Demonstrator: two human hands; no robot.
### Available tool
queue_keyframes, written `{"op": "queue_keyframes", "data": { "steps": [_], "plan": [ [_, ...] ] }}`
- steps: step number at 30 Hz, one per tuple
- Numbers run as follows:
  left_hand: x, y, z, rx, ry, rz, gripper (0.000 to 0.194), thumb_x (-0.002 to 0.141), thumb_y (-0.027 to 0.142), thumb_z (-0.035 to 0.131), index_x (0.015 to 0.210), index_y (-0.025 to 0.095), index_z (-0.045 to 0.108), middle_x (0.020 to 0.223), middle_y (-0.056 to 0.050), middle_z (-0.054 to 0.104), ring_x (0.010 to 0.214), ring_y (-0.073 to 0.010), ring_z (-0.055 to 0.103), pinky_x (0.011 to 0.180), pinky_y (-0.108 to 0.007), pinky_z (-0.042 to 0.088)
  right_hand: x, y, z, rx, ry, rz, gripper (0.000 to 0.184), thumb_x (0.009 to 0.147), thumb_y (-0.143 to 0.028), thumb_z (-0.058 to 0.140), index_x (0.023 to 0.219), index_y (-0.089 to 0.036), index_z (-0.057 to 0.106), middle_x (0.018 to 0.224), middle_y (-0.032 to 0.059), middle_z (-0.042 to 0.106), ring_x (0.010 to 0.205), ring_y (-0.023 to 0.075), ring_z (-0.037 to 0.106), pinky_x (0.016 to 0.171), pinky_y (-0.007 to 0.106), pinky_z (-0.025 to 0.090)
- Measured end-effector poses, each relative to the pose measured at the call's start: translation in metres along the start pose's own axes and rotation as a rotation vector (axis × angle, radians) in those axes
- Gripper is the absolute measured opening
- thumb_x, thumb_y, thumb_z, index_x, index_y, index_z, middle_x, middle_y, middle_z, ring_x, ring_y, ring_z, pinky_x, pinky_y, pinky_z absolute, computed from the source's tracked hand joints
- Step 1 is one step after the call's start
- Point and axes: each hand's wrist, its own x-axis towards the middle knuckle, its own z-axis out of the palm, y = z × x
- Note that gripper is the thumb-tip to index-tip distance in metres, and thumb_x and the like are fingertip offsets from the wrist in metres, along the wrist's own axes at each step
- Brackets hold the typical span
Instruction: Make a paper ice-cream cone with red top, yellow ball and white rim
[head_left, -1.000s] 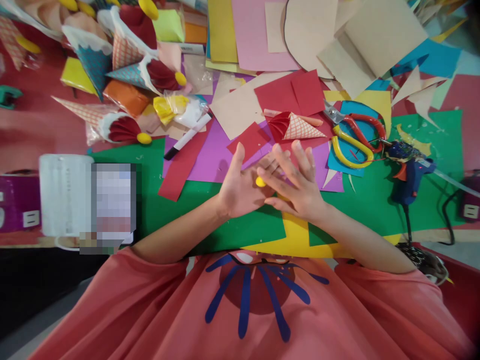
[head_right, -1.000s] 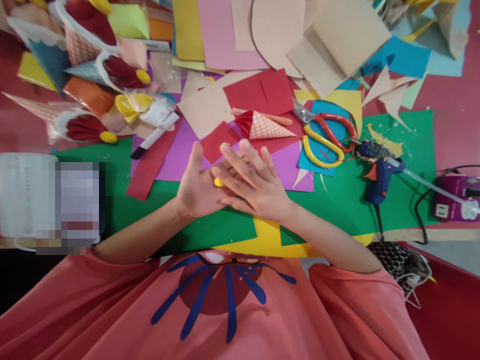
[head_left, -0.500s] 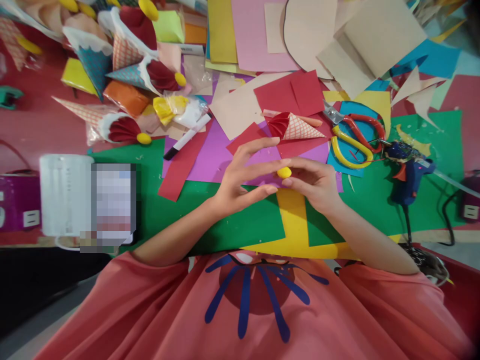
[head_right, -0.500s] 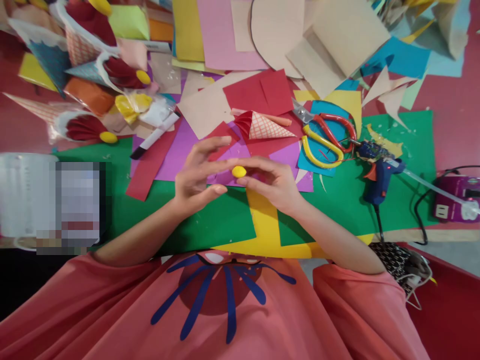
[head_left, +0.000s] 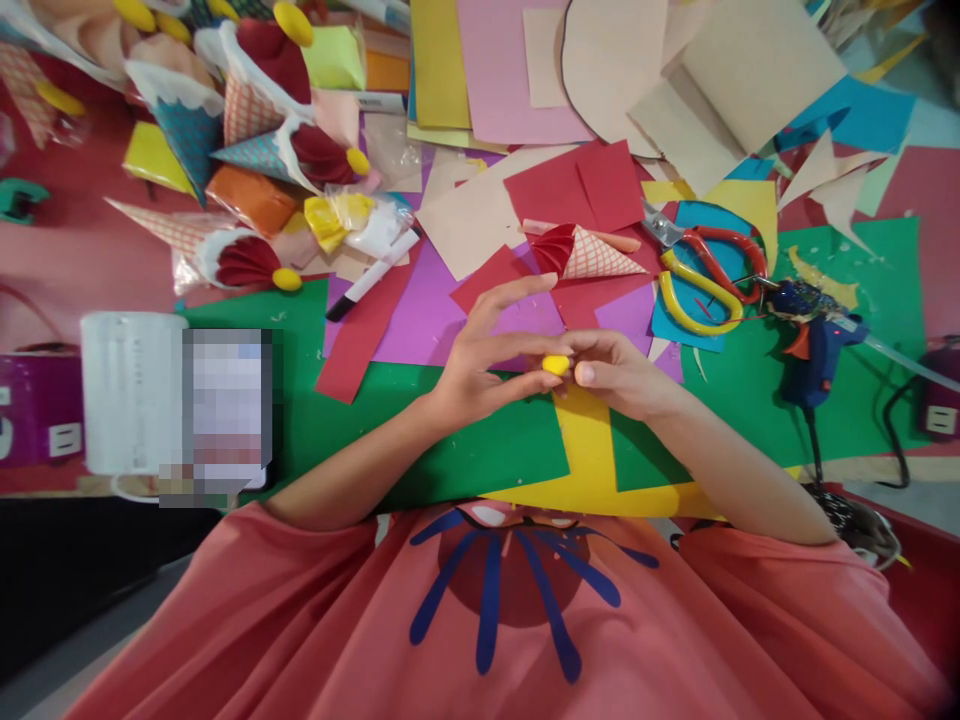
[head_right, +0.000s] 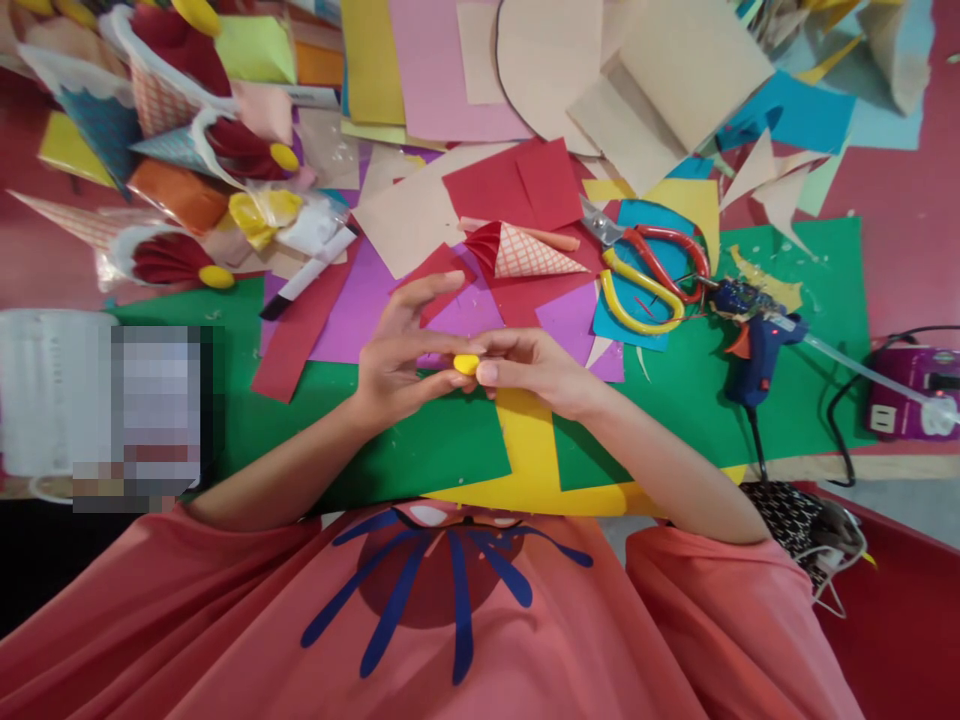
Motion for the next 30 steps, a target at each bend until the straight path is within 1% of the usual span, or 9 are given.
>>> {"op": "queue_keyframes", "data": {
  "steps": [4,8,15,17,20,21,24,27,30],
  "plan": [
    [0.0017,0.0059,-0.0004,-0.052,-0.029,-0.100,0.032,0.073,0.058,0.073,0.095,0.035,0.076,0.137,-0.002,0.058,0.142,-0.0345,0.038,0.120,-0.060,0.026,0.0017,0.0049,0.0033,0.064,0.028,0.032,0.028,0.067,-0.041,0.085,0.081,-0.019,0.076,0.076,-0.0015,0.072,0.066,0.0054,0.063,0.060,0.016,0.048],
    [0.0015,0.0098,-0.0010,-0.024,-0.063,-0.044,0.035,0.076,0.053,0.073,0.106,0.035,0.074,0.133,-0.004,0.062,0.138,-0.0334,0.045,0.118,-0.058,0.029,0.0026,0.0052,0.0052,0.113,0.018,0.045,0.027,0.065,-0.040,0.086,0.079,-0.019,0.076,0.076,-0.0021,0.072,0.067,0.0057,0.062,0.065,0.019,0.049],
    [-0.0014,0.0034,-0.0007,0.056,0.009,0.108,0.023,0.085,0.046,0.066,0.104,0.036,0.074,0.132,-0.003,0.063,0.131,-0.0290,0.052,0.109,-0.053,0.042,0.0024,0.0062,0.0042,0.126,-0.028,0.021,0.033,0.067,-0.045,0.084,0.085,-0.019,0.075,0.077,-0.0010,0.073,0.069,0.0077,0.065,0.063,0.019,0.051],
    [-0.0015,0.0045,-0.0013,0.062,0.010,0.129,0.029,0.084,0.043,0.068,0.112,0.037,0.071,0.135,-0.001,0.061,0.134,-0.0282,0.049,0.113,-0.051,0.039,0.0027,0.0054,0.0049,0.142,-0.006,0.016,0.028,0.070,-0.044,0.082,0.080,-0.019,0.076,0.075,-0.0011,0.073,0.067,0.0073,0.066,0.062,0.018,0.051],
    [-0.0017,0.0080,-0.0021,0.048,0.011,0.071,0.049,0.077,0.046,0.075,0.125,0.039,0.064,0.138,-0.002,0.059,0.136,-0.0279,0.047,0.119,-0.050,0.032,0.0032,0.0044,0.0057,0.134,0.022,-0.011,0.023,0.071,-0.041,0.083,0.077,-0.021,0.075,0.073,-0.0030,0.071,0.066,0.0056,0.065,0.062,0.016,0.051],
    [-0.0019,0.0086,-0.0022,0.060,0.011,0.057,0.050,0.077,0.046,0.075,0.125,0.039,0.064,0.139,-0.002,0.059,0.136,-0.0276,0.048,0.119,-0.050,0.032,0.0032,0.0045,0.0057,0.135,0.033,-0.014,0.024,0.069,-0.041,0.083,0.077,-0.021,0.075,0.073,-0.0033,0.071,0.066,0.0054,0.065,0.062,0.016,0.051],
    [-0.0029,0.0074,-0.0022,0.102,-0.026,0.017,0.031,0.083,0.050,0.066,0.111,0.038,0.071,0.139,-0.001,0.060,0.132,-0.0265,0.051,0.119,-0.052,0.031,0.0031,0.0063,0.0053,0.132,0.059,0.000,0.028,0.067,-0.043,0.085,0.077,-0.019,0.075,0.072,-0.0029,0.071,0.066,0.0060,0.065,0.062,0.017,0.051],
    [-0.0035,0.0041,-0.0020,0.067,-0.029,-0.021,0.028,0.086,0.055,0.060,0.102,0.037,0.074,0.137,0.002,0.061,0.129,-0.0272,0.053,0.121,-0.055,0.025,0.0029,0.0077,0.0051,0.127,0.043,0.007,0.034,0.066,-0.049,0.084,0.079,-0.019,0.075,0.070,-0.0018,0.072,0.065,0.0073,0.066,0.061,0.018,0.052],
    [-0.0030,0.0042,-0.0022,0.093,0.025,0.061,0.025,0.085,0.051,0.063,0.104,0.037,0.074,0.136,0.001,0.062,0.127,-0.0267,0.055,0.118,-0.053,0.031,0.0029,0.0063,0.0058,0.124,0.048,0.002,0.029,0.066,-0.044,0.085,0.079,-0.020,0.076,0.074,-0.0016,0.074,0.066,0.0069,0.067,0.062,0.017,0.052]
  ]
}}
